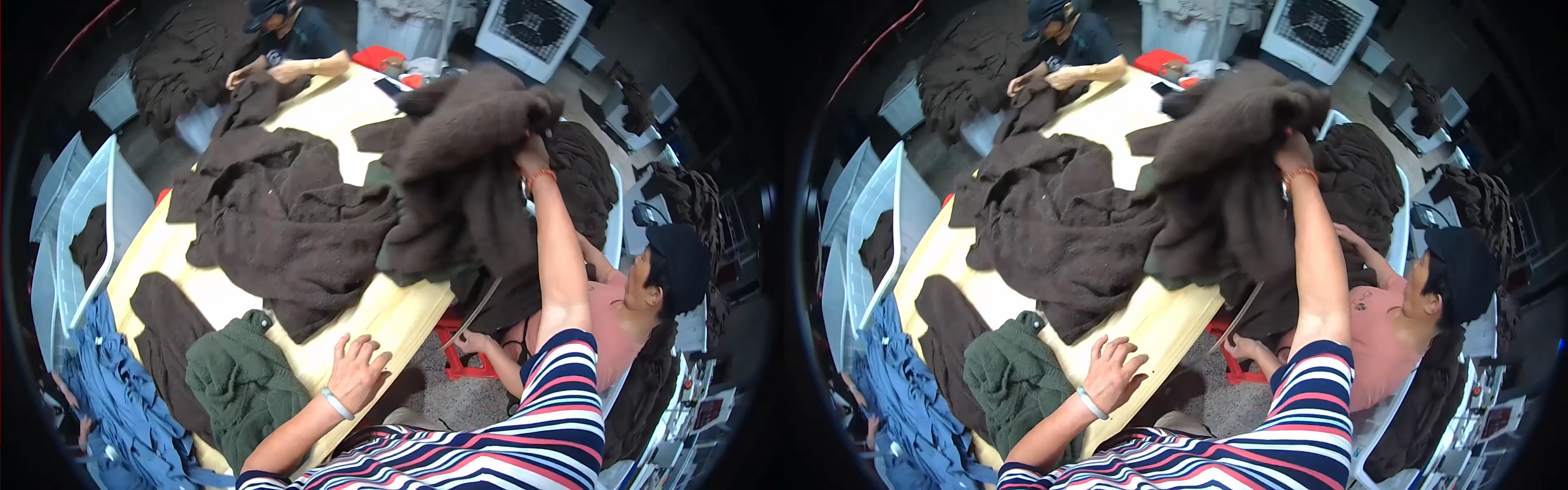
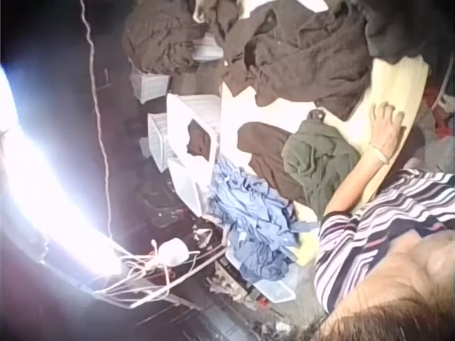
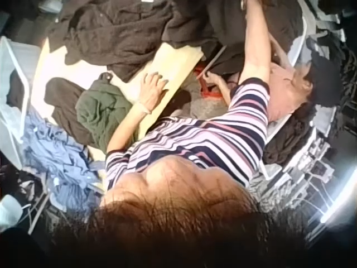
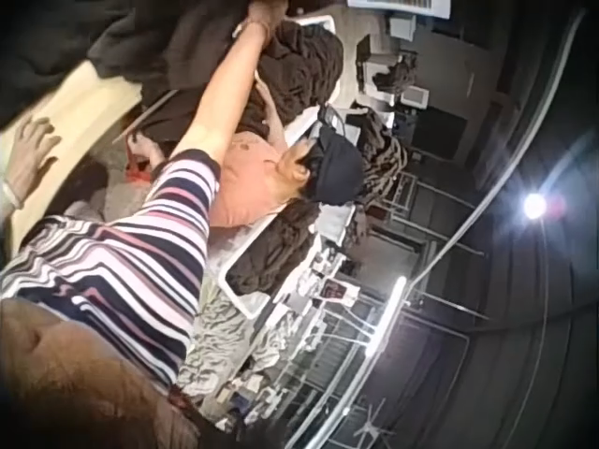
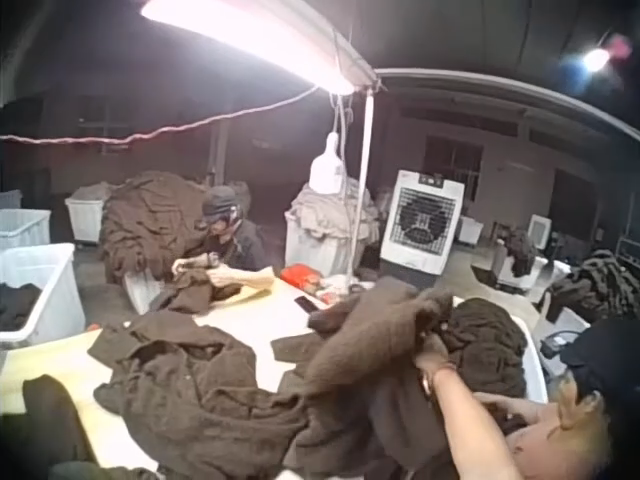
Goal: Trimming loose threads from garments using scissors.
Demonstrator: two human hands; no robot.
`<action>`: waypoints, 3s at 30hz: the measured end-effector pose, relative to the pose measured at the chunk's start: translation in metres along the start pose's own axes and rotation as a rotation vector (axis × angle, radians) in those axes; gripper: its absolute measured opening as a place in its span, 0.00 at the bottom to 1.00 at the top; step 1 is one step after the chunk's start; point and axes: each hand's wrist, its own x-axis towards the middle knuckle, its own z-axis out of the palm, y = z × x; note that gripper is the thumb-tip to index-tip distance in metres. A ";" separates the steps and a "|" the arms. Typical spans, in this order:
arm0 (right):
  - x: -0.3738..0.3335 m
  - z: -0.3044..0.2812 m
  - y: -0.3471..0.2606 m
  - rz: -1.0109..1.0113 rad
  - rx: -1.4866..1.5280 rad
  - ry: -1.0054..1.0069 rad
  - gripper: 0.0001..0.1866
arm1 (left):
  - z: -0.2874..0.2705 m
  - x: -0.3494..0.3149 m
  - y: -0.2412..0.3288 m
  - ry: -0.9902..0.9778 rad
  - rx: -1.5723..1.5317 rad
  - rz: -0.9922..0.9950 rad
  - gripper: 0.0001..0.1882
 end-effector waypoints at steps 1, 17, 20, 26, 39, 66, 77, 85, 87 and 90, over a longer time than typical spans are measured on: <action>-0.031 0.016 -0.020 0.069 0.062 0.001 0.21 | 0.006 -0.021 -0.007 -0.028 0.030 -0.101 0.21; -0.352 0.110 -0.021 -0.355 0.284 -0.824 0.15 | 0.033 -0.270 -0.036 0.064 0.297 -1.162 0.42; -0.399 0.124 -0.072 -0.525 0.145 -0.990 0.15 | 0.056 -0.296 -0.056 -0.031 0.356 -1.152 0.41; -0.444 0.143 -0.129 -0.872 -0.055 -1.003 0.14 | 0.020 -0.267 -0.123 0.044 0.315 -1.234 0.37; -0.477 0.167 -0.192 -0.932 -0.062 -1.003 0.14 | -0.041 -0.289 -0.158 0.296 0.257 -1.184 0.20; -0.460 0.232 -0.322 -0.732 0.507 -0.851 0.15 | -0.042 -0.321 -0.008 0.372 -0.985 -1.071 0.12; -0.310 0.156 -0.112 -0.637 -0.057 -0.374 0.15 | -0.041 -0.360 -0.026 0.186 -0.953 -1.175 0.12; -0.476 0.160 -0.220 -0.974 -0.034 -0.767 0.40 | -0.032 -0.326 -0.026 -0.097 -0.802 -1.031 0.17; -0.500 0.192 -0.240 -1.072 -0.053 -0.780 0.46 | -0.027 -0.327 -0.021 -0.033 -0.908 -1.019 0.16; -0.497 0.276 -0.224 -1.124 -0.339 -0.727 0.30 | -0.056 -0.315 -0.015 0.309 -1.092 -1.117 0.14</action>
